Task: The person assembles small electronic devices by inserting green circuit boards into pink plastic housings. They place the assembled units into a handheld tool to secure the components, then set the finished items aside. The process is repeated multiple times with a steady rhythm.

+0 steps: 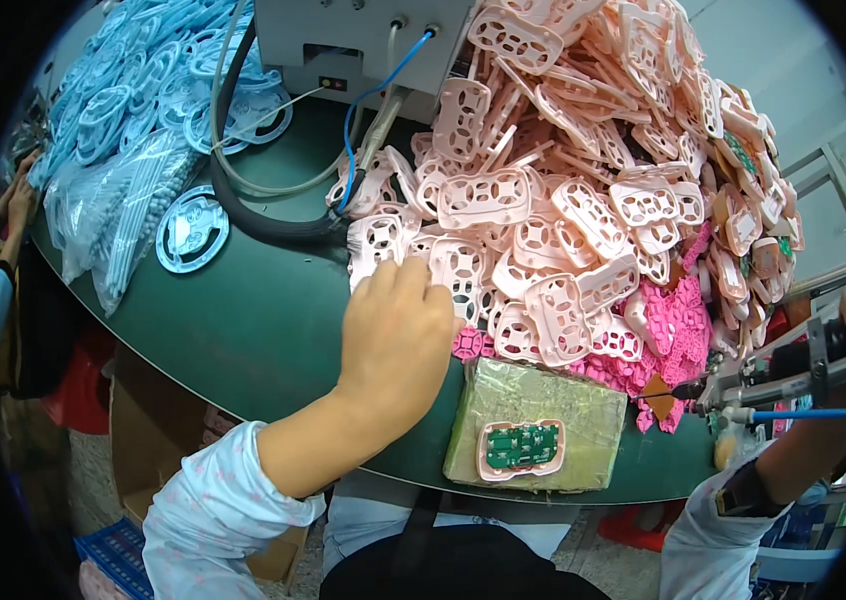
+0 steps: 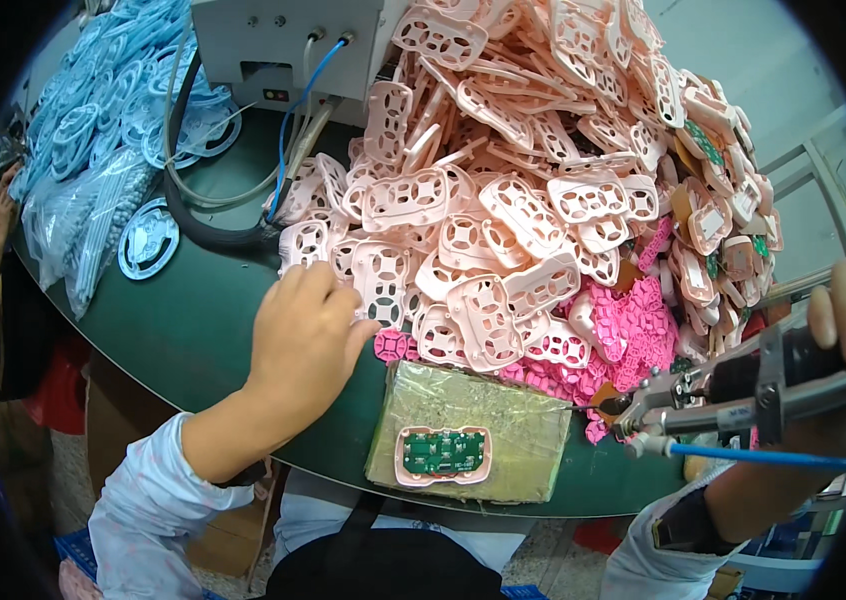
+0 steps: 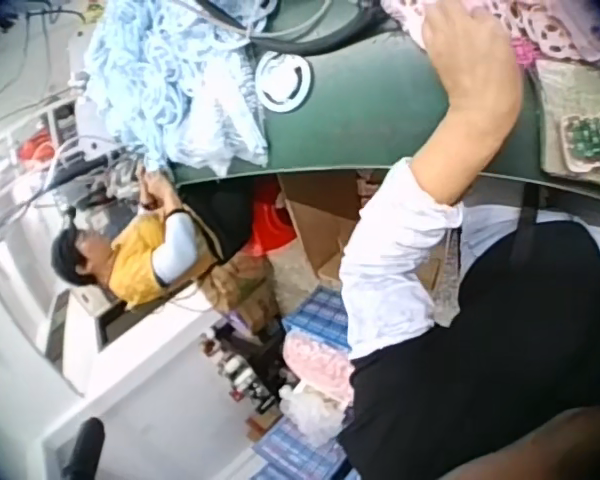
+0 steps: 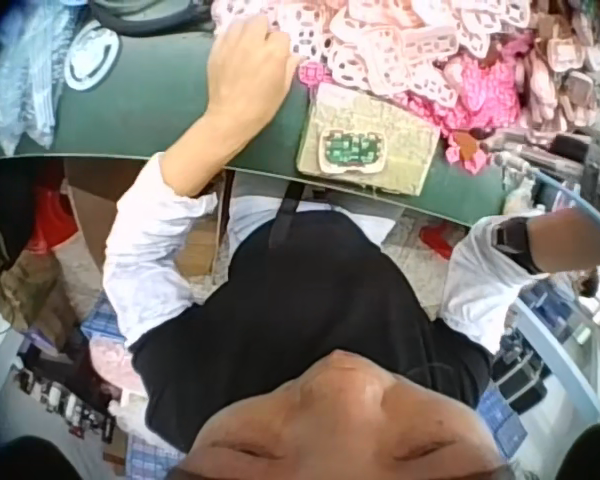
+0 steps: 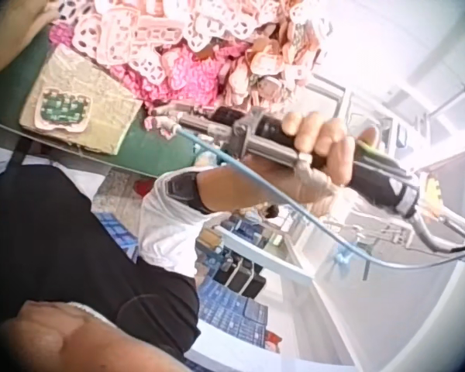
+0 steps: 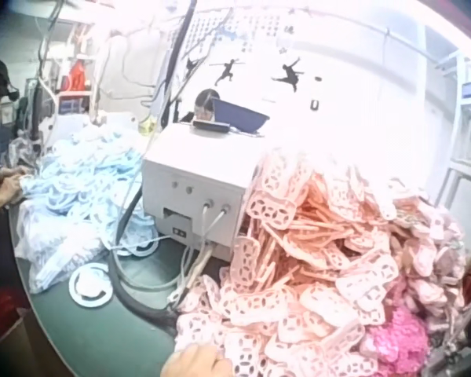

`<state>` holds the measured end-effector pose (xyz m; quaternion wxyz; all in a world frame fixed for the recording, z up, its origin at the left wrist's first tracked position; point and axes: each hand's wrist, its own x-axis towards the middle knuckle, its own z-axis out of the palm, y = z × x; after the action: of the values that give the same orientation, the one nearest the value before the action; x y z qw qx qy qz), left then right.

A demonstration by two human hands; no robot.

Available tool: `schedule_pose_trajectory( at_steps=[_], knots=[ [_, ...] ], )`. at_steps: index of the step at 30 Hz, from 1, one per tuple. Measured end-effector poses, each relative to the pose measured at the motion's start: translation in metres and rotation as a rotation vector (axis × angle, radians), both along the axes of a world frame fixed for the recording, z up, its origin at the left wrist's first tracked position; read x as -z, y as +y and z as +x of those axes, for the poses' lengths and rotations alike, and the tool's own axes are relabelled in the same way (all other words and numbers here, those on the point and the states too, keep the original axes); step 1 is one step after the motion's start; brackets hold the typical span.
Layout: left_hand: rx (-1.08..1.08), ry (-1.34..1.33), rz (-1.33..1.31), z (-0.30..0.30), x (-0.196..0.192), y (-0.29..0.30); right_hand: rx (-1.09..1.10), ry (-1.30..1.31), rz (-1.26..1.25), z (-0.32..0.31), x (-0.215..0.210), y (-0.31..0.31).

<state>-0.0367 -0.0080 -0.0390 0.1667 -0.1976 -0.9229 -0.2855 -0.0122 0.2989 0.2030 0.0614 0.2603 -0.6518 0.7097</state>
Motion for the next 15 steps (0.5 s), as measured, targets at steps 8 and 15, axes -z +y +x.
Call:
schedule_pose_trajectory(
  at_steps=[8,15],
  knots=[
    [0.134,-0.222,0.033,-0.008,0.011,0.005,0.445,0.048,0.131,-0.018,0.022,0.010],
    [0.037,-0.864,0.313,-0.020,-0.026,-0.035,0.438,0.090,0.011,-0.024,0.020,0.015]
  ],
)
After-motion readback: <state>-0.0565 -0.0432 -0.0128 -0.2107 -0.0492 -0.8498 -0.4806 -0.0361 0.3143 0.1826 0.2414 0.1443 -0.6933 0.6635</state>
